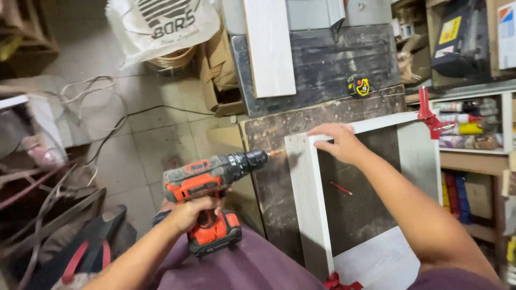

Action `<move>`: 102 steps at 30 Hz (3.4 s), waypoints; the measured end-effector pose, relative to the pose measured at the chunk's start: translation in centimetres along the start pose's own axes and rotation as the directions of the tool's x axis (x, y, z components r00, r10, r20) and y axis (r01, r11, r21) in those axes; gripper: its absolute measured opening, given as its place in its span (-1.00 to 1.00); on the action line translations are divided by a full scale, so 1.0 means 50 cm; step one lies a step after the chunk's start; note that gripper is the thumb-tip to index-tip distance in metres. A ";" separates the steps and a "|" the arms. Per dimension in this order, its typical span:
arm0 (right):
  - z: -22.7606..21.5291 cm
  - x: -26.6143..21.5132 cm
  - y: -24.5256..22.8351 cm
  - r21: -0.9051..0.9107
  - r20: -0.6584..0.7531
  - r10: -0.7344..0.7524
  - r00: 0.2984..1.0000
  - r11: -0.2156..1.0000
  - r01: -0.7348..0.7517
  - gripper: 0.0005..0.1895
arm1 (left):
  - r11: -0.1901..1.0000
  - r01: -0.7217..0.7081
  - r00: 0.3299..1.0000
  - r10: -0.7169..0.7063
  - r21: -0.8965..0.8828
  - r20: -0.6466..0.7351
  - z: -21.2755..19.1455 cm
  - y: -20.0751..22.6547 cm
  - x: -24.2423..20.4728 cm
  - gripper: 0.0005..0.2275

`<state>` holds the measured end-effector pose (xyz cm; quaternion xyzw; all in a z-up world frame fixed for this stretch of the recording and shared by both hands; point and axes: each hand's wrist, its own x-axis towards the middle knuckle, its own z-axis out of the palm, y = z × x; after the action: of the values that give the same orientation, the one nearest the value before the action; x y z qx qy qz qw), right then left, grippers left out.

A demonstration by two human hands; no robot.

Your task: Assembling a wooden frame using corner clamps and a power drill to drill pilot holes and drive screws.

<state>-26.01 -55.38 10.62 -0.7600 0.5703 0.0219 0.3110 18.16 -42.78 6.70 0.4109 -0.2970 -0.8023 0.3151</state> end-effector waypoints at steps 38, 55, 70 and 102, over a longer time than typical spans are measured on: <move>-0.056 0.034 -0.003 0.015 0.128 -0.417 0.900 0.908 0.419 -0.71 | 0.978 -0.140 0.953 0.090 0.156 0.288 -0.038 -0.206 0.096 -0.77; -0.058 0.060 -0.016 0.233 0.201 -0.318 0.927 0.934 0.270 -0.79 | 0.661 -0.692 0.711 0.551 0.291 0.437 -0.022 -0.229 0.138 -0.72; -0.058 0.067 0.026 0.013 0.233 -0.587 0.776 0.799 0.601 -0.69 | 0.766 -0.555 0.824 0.452 0.323 0.342 -0.003 -0.260 0.124 -0.72; -0.045 0.082 0.035 -0.012 0.211 -0.722 0.659 0.672 0.740 -0.67 | 0.907 -0.268 0.946 0.183 0.326 0.269 0.031 -0.185 0.125 -0.79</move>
<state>-26.84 -60.27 10.05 -0.9334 0.1825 -0.0054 0.3088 11.55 -41.38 -2.31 0.3275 -0.5185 -0.7351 0.2890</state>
